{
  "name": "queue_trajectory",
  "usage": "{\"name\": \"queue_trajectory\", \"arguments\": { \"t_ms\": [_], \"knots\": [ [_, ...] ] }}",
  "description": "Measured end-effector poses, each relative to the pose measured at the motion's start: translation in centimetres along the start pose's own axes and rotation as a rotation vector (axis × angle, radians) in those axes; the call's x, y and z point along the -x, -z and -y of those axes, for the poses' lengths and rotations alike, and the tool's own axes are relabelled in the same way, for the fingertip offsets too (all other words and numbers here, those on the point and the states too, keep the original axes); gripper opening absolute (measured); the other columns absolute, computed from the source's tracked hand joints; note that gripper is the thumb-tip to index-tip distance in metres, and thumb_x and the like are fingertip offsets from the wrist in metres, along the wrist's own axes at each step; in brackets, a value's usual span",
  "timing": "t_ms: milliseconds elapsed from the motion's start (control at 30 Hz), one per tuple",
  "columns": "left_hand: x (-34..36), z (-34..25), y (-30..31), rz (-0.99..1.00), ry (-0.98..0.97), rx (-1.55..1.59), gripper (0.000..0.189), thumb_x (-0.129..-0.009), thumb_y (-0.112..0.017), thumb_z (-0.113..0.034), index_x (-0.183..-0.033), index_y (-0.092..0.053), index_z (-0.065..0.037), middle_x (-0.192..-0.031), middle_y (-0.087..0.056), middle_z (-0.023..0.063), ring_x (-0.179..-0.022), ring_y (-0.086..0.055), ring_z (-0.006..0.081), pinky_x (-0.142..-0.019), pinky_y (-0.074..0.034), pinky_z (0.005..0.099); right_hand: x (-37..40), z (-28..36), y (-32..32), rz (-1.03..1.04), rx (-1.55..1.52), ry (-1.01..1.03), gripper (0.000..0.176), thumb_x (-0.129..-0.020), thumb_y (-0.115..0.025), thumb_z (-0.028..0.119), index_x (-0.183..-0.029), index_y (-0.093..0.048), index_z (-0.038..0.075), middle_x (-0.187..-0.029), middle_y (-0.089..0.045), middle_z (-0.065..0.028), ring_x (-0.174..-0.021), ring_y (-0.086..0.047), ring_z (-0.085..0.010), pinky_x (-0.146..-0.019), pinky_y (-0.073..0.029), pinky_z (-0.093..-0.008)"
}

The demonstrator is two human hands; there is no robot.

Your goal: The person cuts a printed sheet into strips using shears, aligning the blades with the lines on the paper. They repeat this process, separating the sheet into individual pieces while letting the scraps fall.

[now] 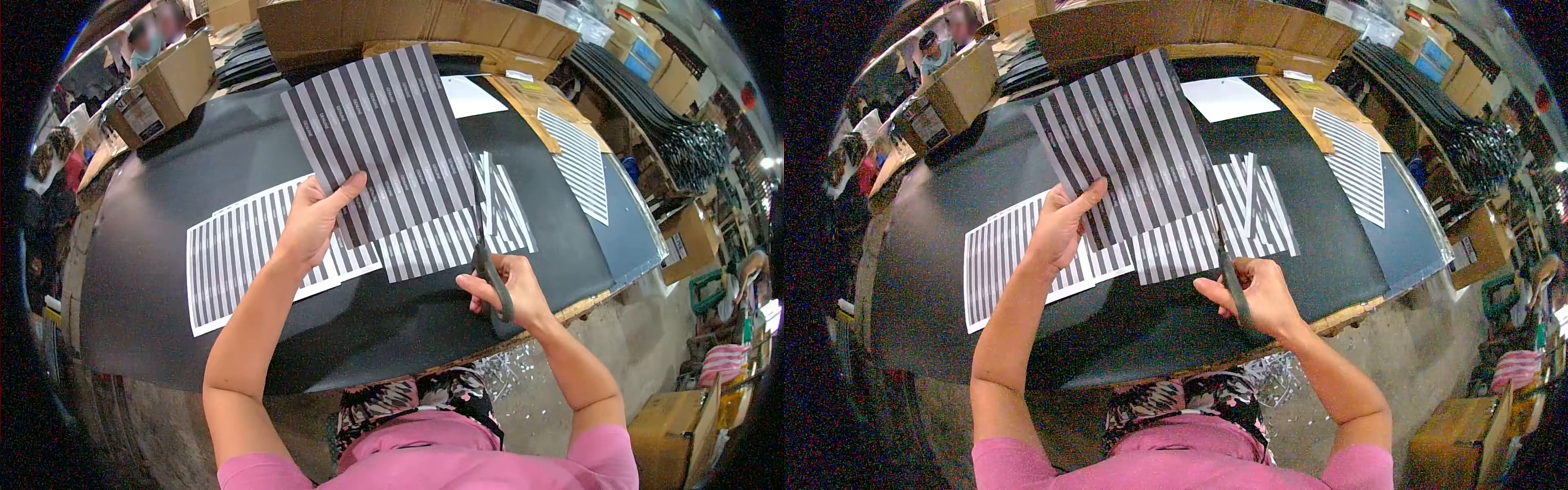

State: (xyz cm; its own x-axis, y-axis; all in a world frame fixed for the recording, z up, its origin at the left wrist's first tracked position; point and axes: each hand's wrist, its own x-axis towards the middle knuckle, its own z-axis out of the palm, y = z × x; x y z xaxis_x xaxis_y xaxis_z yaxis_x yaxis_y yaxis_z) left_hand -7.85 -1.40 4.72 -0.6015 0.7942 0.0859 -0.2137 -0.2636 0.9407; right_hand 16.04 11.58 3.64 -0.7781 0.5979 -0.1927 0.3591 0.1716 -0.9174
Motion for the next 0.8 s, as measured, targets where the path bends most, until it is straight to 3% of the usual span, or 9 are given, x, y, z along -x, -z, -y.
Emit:
{"name": "queue_trajectory", "arguments": {
  "t_ms": [667,800],
  "knots": [
    [0.1,0.4,-0.1,0.029,0.007,-0.020,0.025,-0.084,-0.062,-0.017,-0.101,-0.059,0.001,-0.097,-0.064,0.0079,-0.086,-0.059,0.0106,-0.079,-0.045,0.0257,0.1,0.7,-0.2,-0.017,-0.022,-0.004,0.037,-0.071,-0.073,0.031,-0.069,-0.060,-0.003,-0.056,-0.057,-0.0052,-0.050,-0.055,-0.0085,-0.047,-0.043,-0.0227],
    [0.1,0.3,-0.1,0.033,0.013,-0.014,0.026,-0.084,-0.062,-0.016,-0.101,-0.059,0.002,-0.096,-0.064,0.0085,-0.086,-0.059,0.0108,-0.079,-0.046,0.0256,0.0,0.6,-0.2,0.003,-0.010,-0.013,0.033,-0.073,-0.072,0.025,-0.076,-0.058,-0.005,-0.059,-0.057,-0.0068,-0.052,-0.057,-0.0115,-0.049,-0.047,-0.0232]
  ]
}}
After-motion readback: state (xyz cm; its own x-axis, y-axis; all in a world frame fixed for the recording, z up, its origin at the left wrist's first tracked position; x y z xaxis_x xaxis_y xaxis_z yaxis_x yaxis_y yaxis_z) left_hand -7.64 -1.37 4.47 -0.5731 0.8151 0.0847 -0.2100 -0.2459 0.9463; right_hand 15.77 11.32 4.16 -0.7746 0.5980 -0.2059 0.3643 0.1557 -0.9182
